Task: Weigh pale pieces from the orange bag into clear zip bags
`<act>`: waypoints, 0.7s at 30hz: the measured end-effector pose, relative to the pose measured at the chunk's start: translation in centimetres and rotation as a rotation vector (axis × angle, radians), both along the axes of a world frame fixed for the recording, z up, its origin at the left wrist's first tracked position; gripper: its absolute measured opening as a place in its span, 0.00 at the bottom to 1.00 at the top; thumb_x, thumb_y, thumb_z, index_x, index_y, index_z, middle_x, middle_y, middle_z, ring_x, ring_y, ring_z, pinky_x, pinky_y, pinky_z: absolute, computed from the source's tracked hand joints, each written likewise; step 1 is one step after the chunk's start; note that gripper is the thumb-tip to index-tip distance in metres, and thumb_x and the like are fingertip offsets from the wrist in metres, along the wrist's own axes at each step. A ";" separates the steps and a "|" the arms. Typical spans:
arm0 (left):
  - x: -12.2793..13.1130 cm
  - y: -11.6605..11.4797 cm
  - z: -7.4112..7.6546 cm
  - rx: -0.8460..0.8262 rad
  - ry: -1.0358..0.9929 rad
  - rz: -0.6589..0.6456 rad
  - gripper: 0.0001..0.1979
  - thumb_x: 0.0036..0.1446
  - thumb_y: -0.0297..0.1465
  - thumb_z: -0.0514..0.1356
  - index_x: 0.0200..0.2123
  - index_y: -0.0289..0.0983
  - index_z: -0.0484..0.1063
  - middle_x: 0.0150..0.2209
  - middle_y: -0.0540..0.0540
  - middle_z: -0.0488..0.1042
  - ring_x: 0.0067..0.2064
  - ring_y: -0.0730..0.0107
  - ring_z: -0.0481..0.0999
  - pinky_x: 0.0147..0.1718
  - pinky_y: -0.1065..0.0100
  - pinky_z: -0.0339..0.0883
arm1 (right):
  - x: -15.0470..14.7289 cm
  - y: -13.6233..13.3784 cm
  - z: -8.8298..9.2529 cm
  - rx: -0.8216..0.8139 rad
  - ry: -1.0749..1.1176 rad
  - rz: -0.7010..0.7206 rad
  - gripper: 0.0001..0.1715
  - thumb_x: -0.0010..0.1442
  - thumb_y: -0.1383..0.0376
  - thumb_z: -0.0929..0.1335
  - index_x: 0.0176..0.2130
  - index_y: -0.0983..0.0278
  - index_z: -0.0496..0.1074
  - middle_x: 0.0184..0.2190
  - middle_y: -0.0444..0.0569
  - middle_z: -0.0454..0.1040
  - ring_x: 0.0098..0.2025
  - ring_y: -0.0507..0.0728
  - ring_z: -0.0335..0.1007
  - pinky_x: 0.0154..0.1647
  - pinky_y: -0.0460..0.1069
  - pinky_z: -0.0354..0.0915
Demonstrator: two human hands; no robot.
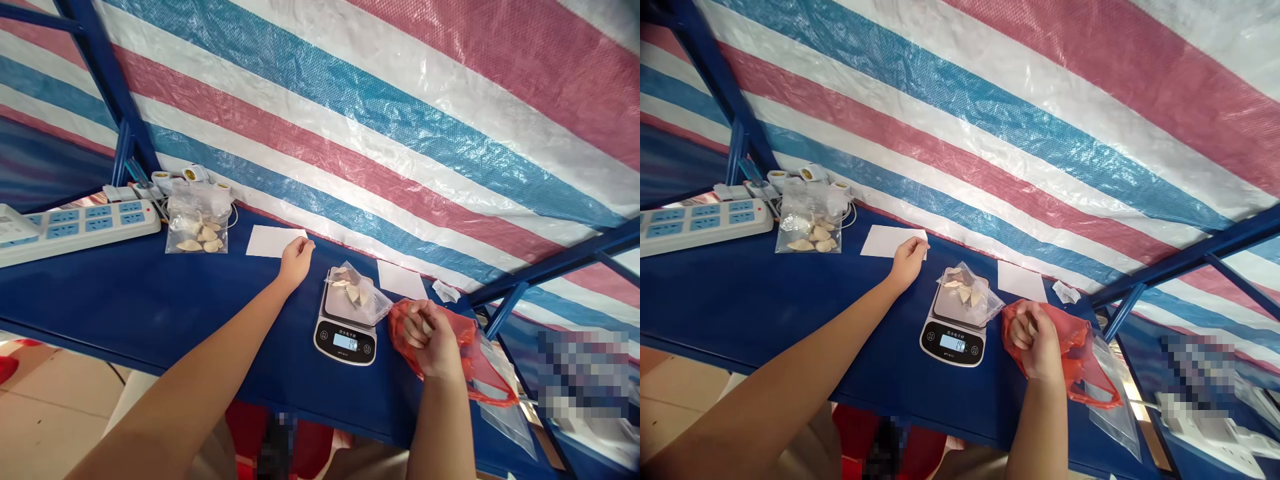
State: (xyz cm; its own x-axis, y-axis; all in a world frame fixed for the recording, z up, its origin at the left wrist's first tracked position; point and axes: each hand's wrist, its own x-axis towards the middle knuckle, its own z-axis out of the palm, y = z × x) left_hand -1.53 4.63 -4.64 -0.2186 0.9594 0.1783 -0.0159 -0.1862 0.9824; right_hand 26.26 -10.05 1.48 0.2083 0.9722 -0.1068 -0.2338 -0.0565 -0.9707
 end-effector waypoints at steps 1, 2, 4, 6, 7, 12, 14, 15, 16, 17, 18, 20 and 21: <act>0.0 0.0 0.0 -0.007 0.004 -0.007 0.12 0.61 0.37 0.58 0.28 0.39 0.70 0.22 0.54 0.61 0.26 0.72 0.61 0.28 0.68 0.57 | -0.3 0.1 0.3 0.015 -0.040 0.000 0.22 0.55 0.48 0.76 0.30 0.62 0.74 0.21 0.35 0.50 0.19 0.44 0.39 0.17 0.42 0.40; 0.0 0.0 0.1 -0.013 0.007 -0.011 0.12 0.61 0.37 0.58 0.27 0.39 0.70 0.22 0.53 0.61 0.26 0.72 0.61 0.28 0.67 0.57 | -0.5 0.2 0.7 0.023 -0.089 0.001 0.19 0.56 0.50 0.77 0.30 0.62 0.74 0.21 0.35 0.49 0.20 0.45 0.40 0.17 0.42 0.42; 0.0 0.0 0.1 -0.021 0.011 -0.008 0.12 0.61 0.37 0.57 0.27 0.38 0.71 0.22 0.53 0.62 0.26 0.72 0.61 0.29 0.67 0.57 | -0.7 0.9 1.4 0.034 -0.181 -0.004 0.16 0.56 0.53 0.78 0.32 0.62 0.75 0.23 0.36 0.52 0.21 0.45 0.43 0.18 0.42 0.45; 0.0 0.1 0.1 -0.027 0.014 0.002 0.12 0.60 0.37 0.58 0.26 0.38 0.71 0.22 0.54 0.61 0.26 0.72 0.61 0.29 0.67 0.57 | -0.4 2.1 1.9 0.062 -0.226 -0.012 0.15 0.55 0.55 0.78 0.35 0.61 0.76 0.25 0.38 0.56 0.22 0.46 0.46 0.18 0.43 0.46; 0.0 0.1 0.1 -0.030 0.015 0.007 0.12 0.60 0.37 0.58 0.26 0.38 0.71 0.22 0.54 0.61 0.26 0.72 0.61 0.29 0.67 0.57 | -0.2 2.7 1.9 0.081 -0.237 -0.014 0.16 0.53 0.55 0.79 0.36 0.60 0.76 0.26 0.38 0.58 0.22 0.46 0.48 0.19 0.43 0.47; 0.0 0.1 0.1 -0.051 0.014 0.017 0.12 0.59 0.38 0.58 0.26 0.38 0.71 0.21 0.54 0.60 0.25 0.73 0.60 0.28 0.68 0.56 | 0.8 4.5 0.1 0.098 -0.266 -0.063 0.23 0.48 0.58 0.81 0.42 0.59 0.76 0.31 0.39 0.68 0.24 0.47 0.57 0.23 0.45 0.57; 0.0 0.2 0.0 -0.060 0.005 0.017 0.12 0.59 0.38 0.58 0.26 0.39 0.71 0.21 0.54 0.59 0.25 0.74 0.59 0.26 0.68 0.55 | 1.1 4.3 -0.6 0.104 -0.284 -0.105 0.25 0.48 0.57 0.81 0.44 0.59 0.75 0.32 0.40 0.71 0.25 0.47 0.62 0.27 0.46 0.63; 0.0 0.2 -0.1 -0.065 -0.004 0.016 0.12 0.58 0.38 0.59 0.26 0.39 0.71 0.21 0.54 0.59 0.24 0.74 0.58 0.26 0.69 0.55 | 1.2 4.1 -0.8 0.105 -0.272 -0.117 0.25 0.48 0.57 0.82 0.44 0.59 0.75 0.33 0.40 0.72 0.26 0.48 0.65 0.29 0.46 0.65; 0.0 0.3 -0.2 -0.070 -0.014 0.016 0.12 0.58 0.38 0.59 0.27 0.39 0.71 0.21 0.54 0.59 0.24 0.74 0.58 0.25 0.69 0.55 | 1.3 3.9 -0.9 0.100 -0.238 -0.124 0.26 0.48 0.58 0.82 0.44 0.59 0.76 0.33 0.41 0.73 0.28 0.49 0.67 0.31 0.46 0.67; 0.0 0.4 -0.2 -0.077 -0.027 0.018 0.12 0.58 0.39 0.58 0.27 0.39 0.71 0.21 0.54 0.58 0.23 0.74 0.58 0.24 0.69 0.55 | 1.4 3.8 -0.8 0.088 -0.191 -0.128 0.26 0.47 0.58 0.83 0.43 0.59 0.76 0.33 0.41 0.73 0.30 0.50 0.69 0.32 0.46 0.69; 0.0 0.4 -0.3 -0.083 -0.042 0.021 0.12 0.58 0.39 0.58 0.27 0.39 0.71 0.21 0.54 0.58 0.23 0.74 0.58 0.23 0.69 0.55 | 1.5 3.7 -0.7 0.072 -0.140 -0.133 0.26 0.46 0.58 0.83 0.42 0.60 0.77 0.33 0.41 0.73 0.31 0.50 0.69 0.32 0.46 0.69; 0.0 0.5 -0.4 -0.094 -0.072 0.028 0.12 0.58 0.39 0.58 0.27 0.39 0.70 0.20 0.54 0.58 0.22 0.75 0.57 0.22 0.70 0.54 | 1.5 3.6 -0.3 0.044 -0.053 -0.145 0.26 0.44 0.60 0.84 0.41 0.60 0.77 0.32 0.41 0.73 0.32 0.50 0.69 0.28 0.44 0.68; 0.0 0.6 -0.3 -0.099 -0.085 0.030 0.12 0.58 0.39 0.57 0.27 0.39 0.70 0.20 0.54 0.58 0.22 0.75 0.57 0.22 0.70 0.54 | 1.5 3.6 -0.2 0.031 -0.026 -0.151 0.25 0.43 0.60 0.84 0.40 0.60 0.77 0.32 0.42 0.73 0.32 0.50 0.70 0.27 0.43 0.67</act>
